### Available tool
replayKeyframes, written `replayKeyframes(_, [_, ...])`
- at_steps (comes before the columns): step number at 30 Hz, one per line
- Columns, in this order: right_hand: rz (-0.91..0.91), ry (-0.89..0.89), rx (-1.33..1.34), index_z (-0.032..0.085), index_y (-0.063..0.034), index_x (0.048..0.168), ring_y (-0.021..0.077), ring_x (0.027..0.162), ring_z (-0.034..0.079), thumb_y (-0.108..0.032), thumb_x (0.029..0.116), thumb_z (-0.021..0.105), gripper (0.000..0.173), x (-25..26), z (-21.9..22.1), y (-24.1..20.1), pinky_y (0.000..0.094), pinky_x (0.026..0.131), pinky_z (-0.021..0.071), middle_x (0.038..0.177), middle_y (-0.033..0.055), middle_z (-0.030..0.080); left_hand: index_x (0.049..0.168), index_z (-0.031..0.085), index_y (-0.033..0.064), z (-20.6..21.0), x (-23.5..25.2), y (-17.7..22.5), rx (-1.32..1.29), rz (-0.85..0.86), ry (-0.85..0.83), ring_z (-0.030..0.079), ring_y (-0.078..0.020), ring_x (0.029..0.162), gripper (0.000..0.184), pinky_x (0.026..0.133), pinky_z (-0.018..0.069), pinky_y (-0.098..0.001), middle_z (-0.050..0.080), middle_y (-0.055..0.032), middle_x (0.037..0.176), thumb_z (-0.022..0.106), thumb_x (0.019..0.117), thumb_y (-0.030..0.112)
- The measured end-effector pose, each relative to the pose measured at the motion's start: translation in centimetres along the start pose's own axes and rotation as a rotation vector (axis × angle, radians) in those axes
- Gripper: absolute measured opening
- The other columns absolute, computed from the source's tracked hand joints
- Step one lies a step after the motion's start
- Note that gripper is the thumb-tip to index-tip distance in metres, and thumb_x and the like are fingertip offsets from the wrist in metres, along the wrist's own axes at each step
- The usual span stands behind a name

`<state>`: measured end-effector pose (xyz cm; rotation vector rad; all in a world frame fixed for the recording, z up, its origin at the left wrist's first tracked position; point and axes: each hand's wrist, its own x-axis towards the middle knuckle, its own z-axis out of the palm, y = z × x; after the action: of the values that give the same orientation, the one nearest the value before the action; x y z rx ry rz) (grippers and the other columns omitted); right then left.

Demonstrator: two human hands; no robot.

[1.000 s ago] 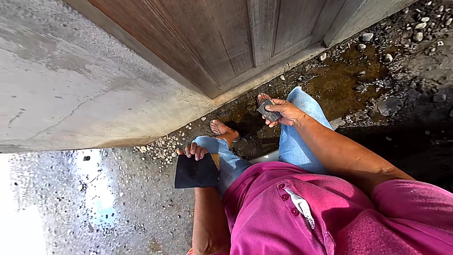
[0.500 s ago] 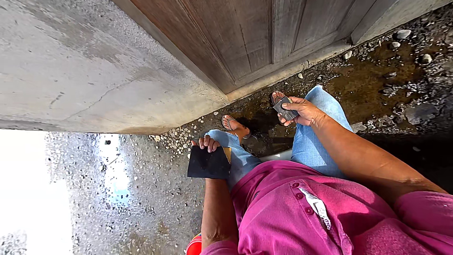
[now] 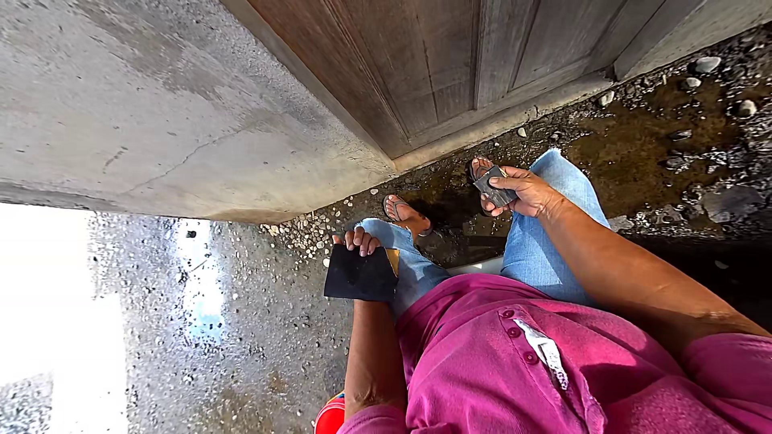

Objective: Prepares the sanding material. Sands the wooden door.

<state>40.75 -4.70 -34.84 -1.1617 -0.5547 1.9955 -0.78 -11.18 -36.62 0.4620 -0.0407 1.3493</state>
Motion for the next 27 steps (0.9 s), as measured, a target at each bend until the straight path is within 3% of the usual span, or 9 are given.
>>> replayKeyframes(8, [0.004,0.007,-0.005,0.059,-0.0063,0.116,0.0268,0.064,0.072,-0.012,0.1055,0.053,0.014,-0.1,0.1,-0.1,0.0385,0.051,0.0613,0.089,0.0169,0.072,0.086,0.073,0.0011,0.6,0.2,-0.2,-0.015,0.006,0.013,0.07,-0.0263,0.07,0.06,0.069,0.0589,-0.0427,0.072,-0.0117,0.08,0.046,0.1016,0.052])
replayKeyframes(11, [0.007,0.006,0.0,0.06,-0.0053,0.115,0.0266,0.064,0.072,-0.011,0.1051,0.053,0.014,0.0,0.1,-0.1,0.0378,0.05,0.0608,0.089,0.0174,0.072,0.091,0.075,0.0022,-0.1,0.2,-0.1,-0.008,-0.016,-0.071,0.071,-0.0267,0.075,0.059,0.073,0.0583,-0.0428,0.073,-0.0121,0.084,0.045,0.1019,0.052])
replayKeyframes(15, [0.017,0.014,0.004,0.059,-0.006,0.117,0.0277,0.065,0.073,-0.011,0.1051,0.053,0.014,-0.2,0.2,-0.2,0.0391,0.051,0.0614,0.089,0.0176,0.072,0.087,0.074,0.0003,0.2,0.2,-0.1,-0.046,-0.014,0.009,0.072,-0.0255,0.072,0.057,0.07,0.0598,-0.0406,0.073,-0.0117,0.081,0.049,0.1008,0.05])
replayKeyframes(22, [0.018,0.004,0.023,0.059,-0.0054,0.118,0.028,0.063,0.072,-0.01,0.1044,0.054,0.015,-0.2,0.1,-0.2,0.0397,0.051,0.0614,0.09,0.018,0.071,0.084,0.073,0.0005,0.8,0.1,0.0,-0.028,-0.017,0.05,0.071,-0.0256,0.07,0.061,0.069,0.0593,-0.0415,0.072,-0.0113,0.079,0.045,0.1014,0.051])
replayKeyframes(27, [0.0,-0.013,0.013,0.059,-0.0049,0.116,0.0284,0.063,0.072,-0.009,0.1037,0.054,0.014,-0.2,-0.1,-0.1,0.0403,0.051,0.0616,0.089,0.018,0.071,0.091,0.075,0.0007,0.0,0.2,0.2,-0.02,-0.045,-0.039,0.072,-0.0265,0.076,0.06,0.073,0.0593,-0.0417,0.074,-0.0122,0.085,0.046,0.1007,0.052])
